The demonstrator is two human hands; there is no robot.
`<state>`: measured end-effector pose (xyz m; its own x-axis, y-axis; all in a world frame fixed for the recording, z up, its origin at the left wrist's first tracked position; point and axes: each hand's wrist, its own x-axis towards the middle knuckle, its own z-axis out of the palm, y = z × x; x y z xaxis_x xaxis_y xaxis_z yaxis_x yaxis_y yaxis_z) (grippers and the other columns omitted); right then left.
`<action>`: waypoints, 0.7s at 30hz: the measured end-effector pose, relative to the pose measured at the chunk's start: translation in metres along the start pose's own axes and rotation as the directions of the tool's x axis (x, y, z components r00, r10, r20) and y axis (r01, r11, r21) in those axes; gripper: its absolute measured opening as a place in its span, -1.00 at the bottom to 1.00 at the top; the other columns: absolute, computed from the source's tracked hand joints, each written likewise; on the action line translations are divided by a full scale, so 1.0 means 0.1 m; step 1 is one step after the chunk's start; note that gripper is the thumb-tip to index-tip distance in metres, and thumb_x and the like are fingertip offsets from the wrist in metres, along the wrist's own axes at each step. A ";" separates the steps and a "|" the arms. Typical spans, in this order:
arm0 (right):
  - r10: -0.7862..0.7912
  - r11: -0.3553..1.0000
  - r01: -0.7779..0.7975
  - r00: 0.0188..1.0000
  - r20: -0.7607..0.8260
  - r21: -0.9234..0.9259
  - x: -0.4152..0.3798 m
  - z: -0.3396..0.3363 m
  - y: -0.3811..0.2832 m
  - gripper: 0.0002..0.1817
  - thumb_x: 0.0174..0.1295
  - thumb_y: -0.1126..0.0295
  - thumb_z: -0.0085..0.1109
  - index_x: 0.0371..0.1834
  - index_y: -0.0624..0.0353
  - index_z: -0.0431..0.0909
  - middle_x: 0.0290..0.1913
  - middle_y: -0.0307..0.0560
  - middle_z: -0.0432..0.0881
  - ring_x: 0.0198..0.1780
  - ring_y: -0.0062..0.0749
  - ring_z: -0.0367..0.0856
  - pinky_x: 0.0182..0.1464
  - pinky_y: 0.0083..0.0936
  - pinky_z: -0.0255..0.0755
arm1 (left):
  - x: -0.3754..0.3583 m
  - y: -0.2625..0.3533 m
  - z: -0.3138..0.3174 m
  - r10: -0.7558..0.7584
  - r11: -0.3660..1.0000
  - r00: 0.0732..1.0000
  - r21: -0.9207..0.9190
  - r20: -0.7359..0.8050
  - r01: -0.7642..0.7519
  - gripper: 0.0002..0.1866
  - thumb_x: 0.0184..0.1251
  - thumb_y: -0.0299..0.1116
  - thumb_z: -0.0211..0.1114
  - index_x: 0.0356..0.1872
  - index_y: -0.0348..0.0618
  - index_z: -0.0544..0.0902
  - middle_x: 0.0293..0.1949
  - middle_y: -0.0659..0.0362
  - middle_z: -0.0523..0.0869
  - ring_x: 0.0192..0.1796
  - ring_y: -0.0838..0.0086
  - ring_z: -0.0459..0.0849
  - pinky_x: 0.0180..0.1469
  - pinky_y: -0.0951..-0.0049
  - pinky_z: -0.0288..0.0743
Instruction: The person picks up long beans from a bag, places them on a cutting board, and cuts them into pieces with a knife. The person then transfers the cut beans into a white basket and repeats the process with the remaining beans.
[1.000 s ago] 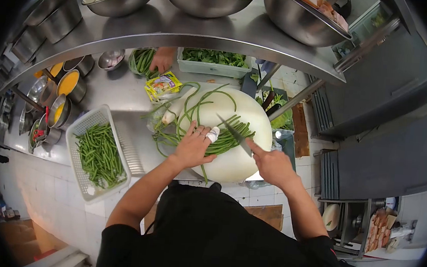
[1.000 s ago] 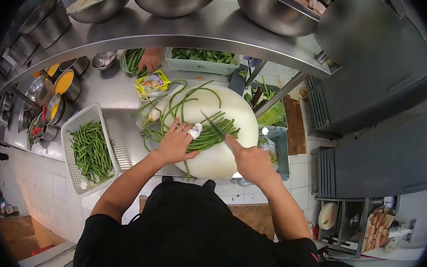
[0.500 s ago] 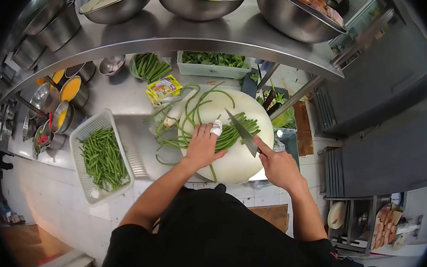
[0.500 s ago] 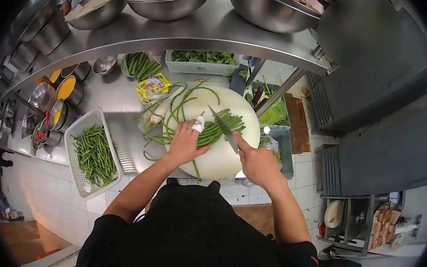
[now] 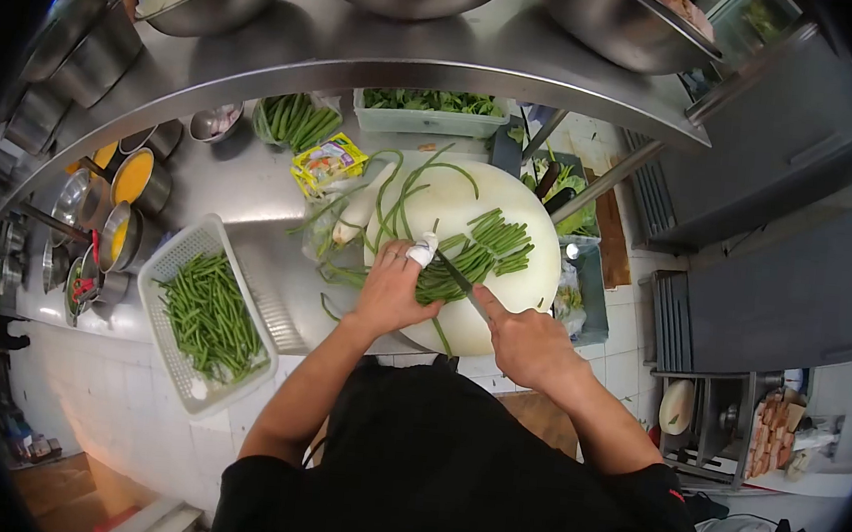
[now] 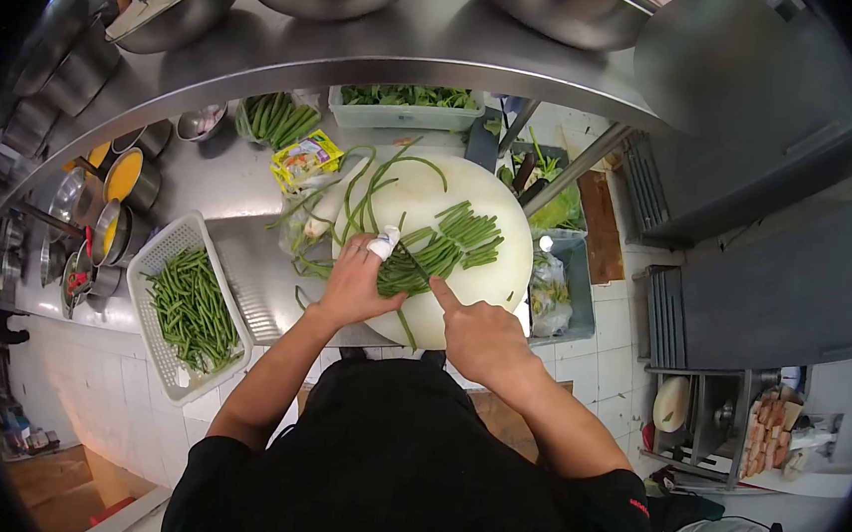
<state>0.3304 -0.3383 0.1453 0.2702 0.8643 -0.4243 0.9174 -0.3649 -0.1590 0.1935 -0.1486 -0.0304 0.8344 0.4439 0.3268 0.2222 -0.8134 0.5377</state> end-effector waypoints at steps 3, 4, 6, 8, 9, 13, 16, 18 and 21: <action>0.005 1.000 -0.005 1.000 -0.009 0.009 0.10 0.10 0.03 -0.26 0.44 0.40 0.08 0.73 0.08 0.24 -0.41 0.28 0.78 -0.35 0.25 0.81 -0.20 0.09 0.71 | 0.02 -0.05 0.02 0.028 0.999 0.999 -0.030 -0.015 -0.029 0.04 -0.04 -0.04 0.68 0.46 -0.37 0.43 0.31 -0.28 0.56 0.43 -0.20 0.47 0.59 -0.05 0.30; 0.010 1.000 -0.009 0.999 -0.044 0.027 0.13 0.18 0.06 -0.33 0.57 0.29 0.06 0.74 -0.06 0.24 -0.44 0.27 0.76 -0.39 0.28 0.78 -0.22 0.13 0.69 | 0.02 -0.06 0.04 0.065 0.998 0.997 0.008 -0.029 -0.065 0.03 -0.04 -0.03 0.68 0.45 -0.37 0.44 0.30 -0.27 0.57 0.42 -0.20 0.48 0.59 -0.07 0.28; 0.026 0.998 -0.023 0.998 -0.050 0.050 0.20 0.39 0.08 -0.29 0.51 0.35 0.09 0.75 -0.05 0.25 -0.41 0.29 0.77 -0.35 0.25 0.81 -0.22 0.10 0.71 | -0.01 -0.06 0.05 0.106 0.994 0.994 0.043 -0.039 -0.104 0.02 -0.03 -0.03 0.68 0.44 -0.37 0.45 0.29 -0.27 0.58 0.40 -0.19 0.49 0.60 -0.08 0.27; 0.047 0.997 -0.043 0.996 -0.072 0.068 0.20 0.46 0.12 -0.24 0.44 0.41 0.11 0.75 -0.04 0.25 -0.38 0.32 0.78 -0.31 0.23 0.84 -0.21 0.07 0.72 | 0.00 -0.06 0.04 0.062 0.998 0.998 0.016 -0.024 -0.061 0.01 -0.03 -0.03 0.69 0.42 -0.39 0.47 0.27 -0.26 0.59 0.38 -0.18 0.50 0.60 -0.11 0.25; 0.063 0.994 -0.057 0.996 -0.061 0.090 0.22 0.40 0.17 -0.29 0.49 0.36 0.11 0.74 -0.13 0.28 -0.34 0.32 0.80 -0.26 0.25 0.84 -0.15 0.06 0.72 | 0.01 -0.05 0.02 0.071 0.997 0.997 0.016 -0.029 -0.071 0.01 -0.03 -0.03 0.69 0.42 -0.39 0.47 0.27 -0.26 0.59 0.38 -0.18 0.50 0.60 -0.11 0.25; 0.019 0.915 0.067 0.978 -0.208 0.398 0.14 0.45 0.54 -0.38 0.57 0.26 0.11 0.70 -0.27 0.35 -0.17 0.31 0.83 -0.10 0.33 0.82 0.03 0.02 0.69 | 0.15 0.10 -0.17 0.013 0.996 1.000 0.091 0.015 -0.015 0.02 -0.02 0.09 0.67 0.40 -0.39 0.49 0.29 -0.23 0.59 0.39 -0.12 0.50 0.58 -0.06 0.22; 0.154 0.790 -0.002 0.969 -0.195 0.613 -0.23 0.46 0.79 -0.37 0.61 0.29 0.11 0.73 -0.20 0.30 -0.23 0.10 0.82 -0.19 0.02 0.81 -0.01 -0.14 0.67 | 0.48 0.20 -0.23 -0.060 0.987 0.998 0.148 0.016 0.057 0.07 0.00 0.21 0.63 0.42 -0.38 0.48 0.34 -0.21 0.58 0.43 -0.08 0.48 0.57 0.00 0.19; 0.237 0.656 -0.007 0.951 -0.197 0.755 -0.49 0.57 1.00 -0.36 0.63 0.30 0.10 0.74 -0.21 0.28 -0.35 0.00 0.79 -0.35 -0.16 0.78 -0.16 -0.20 0.68 | 0.78 0.35 -0.23 -0.240 0.955 0.944 0.230 0.225 0.188 0.15 0.03 0.35 0.57 0.49 -0.35 0.44 0.41 -0.24 0.52 0.50 -0.09 0.43 0.56 0.00 0.22; 0.344 0.233 -0.101 0.939 0.015 0.967 -0.74 0.94 1.33 -0.37 0.68 0.30 0.07 0.77 -0.25 0.26 -0.50 -0.24 0.55 -0.57 -0.52 0.50 -0.50 -0.42 0.48 | 0.97 0.66 -0.01 -0.333 0.908 0.836 0.389 0.437 0.158 0.19 0.05 0.38 0.54 0.53 -0.34 0.39 0.47 -0.29 0.44 0.51 -0.16 0.41 0.55 -0.02 0.28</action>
<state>0.4048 -0.4826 0.0720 0.5651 0.6803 -0.4667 -0.0961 -0.5075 -0.8563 0.2888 -0.1593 0.0375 0.8437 0.4774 -0.2456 0.5298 -0.8142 0.2376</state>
